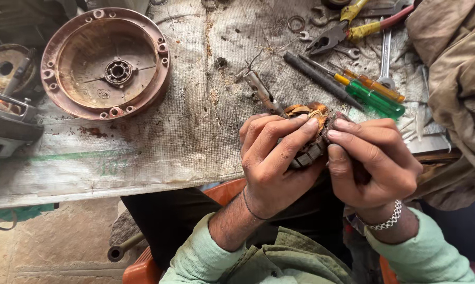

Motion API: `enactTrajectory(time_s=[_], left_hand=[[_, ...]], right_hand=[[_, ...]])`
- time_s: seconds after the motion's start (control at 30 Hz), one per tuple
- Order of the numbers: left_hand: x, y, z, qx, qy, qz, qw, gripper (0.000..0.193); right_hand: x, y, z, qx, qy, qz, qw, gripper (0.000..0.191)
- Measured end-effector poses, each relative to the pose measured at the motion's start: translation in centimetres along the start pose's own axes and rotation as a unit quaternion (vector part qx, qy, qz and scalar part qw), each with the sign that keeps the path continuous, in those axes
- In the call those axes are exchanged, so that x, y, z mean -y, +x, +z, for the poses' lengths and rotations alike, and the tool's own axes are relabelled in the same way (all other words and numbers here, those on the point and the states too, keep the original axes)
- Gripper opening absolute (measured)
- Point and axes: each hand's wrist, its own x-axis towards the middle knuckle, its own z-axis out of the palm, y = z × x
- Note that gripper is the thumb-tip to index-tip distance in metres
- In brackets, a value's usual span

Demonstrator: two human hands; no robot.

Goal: The person holds a motor armature and uses a small metal tool to scrape and clean the copper windings and commutator segments. The person repeatedly rotates the armature to access different areas while scraping away residue.

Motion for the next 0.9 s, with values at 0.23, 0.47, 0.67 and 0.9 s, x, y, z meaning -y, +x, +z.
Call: enactTrajectory(time_s=[0.23,0.47,0.67,0.9], left_hand=[[-0.6,0.9,-0.6,0.047,0.035,-0.067,0.996,0.063],[-0.5,0.7,-0.6,0.062,0.026,-0.112,0.991,0.066],[0.1,0.2,-0.4,0.060,0.013,-0.093,0.994,0.062],[-0.1,-0.1,-1.1,0.046,0.016,-0.061,0.997,0.066]], right_hand=[[-0.9,-0.4,0.4,-0.024,0.028,0.089,0.995,0.014],[-0.8,-0.1,0.5,-0.026,0.037,0.102,0.994,0.015],[-0.9,-0.1,0.6,-0.028,0.049,0.089,0.994,0.016],[-1.0,-0.1,0.6,-0.014,0.062,0.098,0.993,0.015]])
